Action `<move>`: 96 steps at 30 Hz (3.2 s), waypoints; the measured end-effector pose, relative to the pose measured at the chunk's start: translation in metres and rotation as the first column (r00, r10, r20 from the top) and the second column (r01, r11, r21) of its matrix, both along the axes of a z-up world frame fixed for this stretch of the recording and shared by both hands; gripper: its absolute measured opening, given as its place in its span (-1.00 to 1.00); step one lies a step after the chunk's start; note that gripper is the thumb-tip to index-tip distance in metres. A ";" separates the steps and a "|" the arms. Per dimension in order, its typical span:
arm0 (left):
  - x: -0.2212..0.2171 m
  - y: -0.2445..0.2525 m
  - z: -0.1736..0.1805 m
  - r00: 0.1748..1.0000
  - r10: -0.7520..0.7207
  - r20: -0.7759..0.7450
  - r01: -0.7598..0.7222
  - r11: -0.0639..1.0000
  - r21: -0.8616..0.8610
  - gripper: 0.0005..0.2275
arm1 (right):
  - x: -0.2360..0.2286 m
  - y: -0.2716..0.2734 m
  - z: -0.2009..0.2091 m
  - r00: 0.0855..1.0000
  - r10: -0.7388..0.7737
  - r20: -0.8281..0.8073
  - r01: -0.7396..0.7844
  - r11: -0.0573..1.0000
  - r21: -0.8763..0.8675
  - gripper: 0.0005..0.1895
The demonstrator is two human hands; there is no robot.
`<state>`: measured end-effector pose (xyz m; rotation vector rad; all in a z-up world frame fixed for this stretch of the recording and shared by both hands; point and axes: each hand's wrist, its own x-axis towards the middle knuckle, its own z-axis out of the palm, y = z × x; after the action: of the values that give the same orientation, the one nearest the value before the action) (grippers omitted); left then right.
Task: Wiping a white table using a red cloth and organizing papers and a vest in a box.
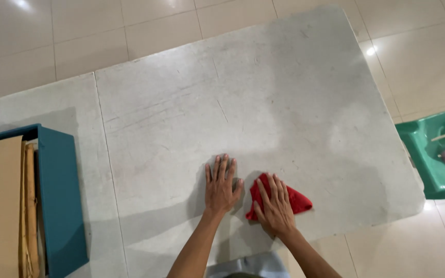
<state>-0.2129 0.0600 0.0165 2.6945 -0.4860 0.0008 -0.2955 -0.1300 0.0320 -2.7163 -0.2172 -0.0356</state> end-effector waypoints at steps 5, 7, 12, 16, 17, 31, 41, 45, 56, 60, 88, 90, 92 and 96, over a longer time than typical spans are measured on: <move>-0.060 0.010 0.005 1.000 -0.025 -0.013 0.025 1.000 0.005 -0.43 | -0.072 -0.014 0.012 0.999 0.045 -0.007 -0.045 0.998 0.045 -0.23; -0.081 0.015 0.000 1.000 -0.031 0.000 0.031 1.000 -0.001 -0.43 | -0.088 -0.029 0.005 0.995 0.087 -0.045 -0.086 0.996 0.023 -0.22; -0.121 0.038 0.003 0.998 -0.050 0.034 0.051 0.998 -0.029 -0.49 | -0.093 -0.083 -0.011 0.995 0.035 -0.096 -0.049 0.989 -0.142 -0.23; -0.141 0.055 -0.001 1.000 -0.009 0.022 0.009 1.000 -0.008 -0.51 | -0.072 -0.105 -0.012 0.992 -0.115 -0.045 0.107 0.984 -0.141 -0.26; -0.143 0.057 0.000 0.999 -0.005 0.032 0.005 1.000 0.001 -0.51 | -0.062 -0.103 -0.011 0.986 -0.164 -0.032 0.158 0.977 -0.140 -0.25; -0.151 0.058 -0.004 1.000 0.009 -0.005 -0.008 0.999 0.050 -0.55 | -0.097 -0.008 0.004 0.971 0.202 -0.125 -0.205 0.979 -0.008 -0.28; -0.148 0.057 -0.011 0.999 0.037 -0.006 -0.037 0.999 -0.023 -0.55 | -0.088 -0.117 -0.007 0.980 -0.152 -0.125 0.132 0.979 -0.157 -0.27; -0.138 0.047 -0.006 0.996 0.083 -0.030 -0.084 0.996 -0.037 -0.49 | -0.048 -0.081 -0.021 0.959 -0.174 -0.223 0.128 0.970 -0.207 -0.19; -0.126 0.021 0.004 0.988 0.139 -0.074 -0.135 0.989 0.051 -0.50 | -0.041 0.009 0.001 0.939 0.303 -0.165 -0.308 0.951 -0.010 -0.24; -0.130 -0.012 0.004 0.978 0.203 -0.056 -0.200 0.978 0.055 -0.51 | -0.049 -0.057 -0.001 0.923 0.364 -0.125 -0.370 0.928 -0.035 -0.27; -0.230 -0.170 -0.001 0.644 0.755 -0.121 -0.751 0.654 0.085 -0.32 | -0.029 -0.237 0.012 0.596 0.792 -0.132 -0.801 0.576 -0.161 -0.30; -0.233 -0.149 0.003 0.637 0.764 -0.106 -0.761 0.645 0.072 -0.32 | -0.033 -0.197 0.014 0.571 0.815 -0.103 -0.820 0.559 -0.122 -0.30; -0.235 -0.133 0.003 0.628 0.770 -0.109 -0.767 0.637 0.080 -0.33 | -0.035 -0.172 0.016 0.559 0.825 -0.083 -0.828 0.552 -0.100 -0.30; -0.228 -0.108 0.025 0.664 0.730 -0.161 -0.715 0.683 0.145 -0.28 | -0.034 -0.147 0.016 0.598 0.800 -0.053 -0.801 0.596 -0.051 -0.30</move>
<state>-0.4404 -0.0484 0.0414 2.7172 0.6954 -0.0741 -0.3294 -0.2767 0.0476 -2.4131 -1.4439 0.2743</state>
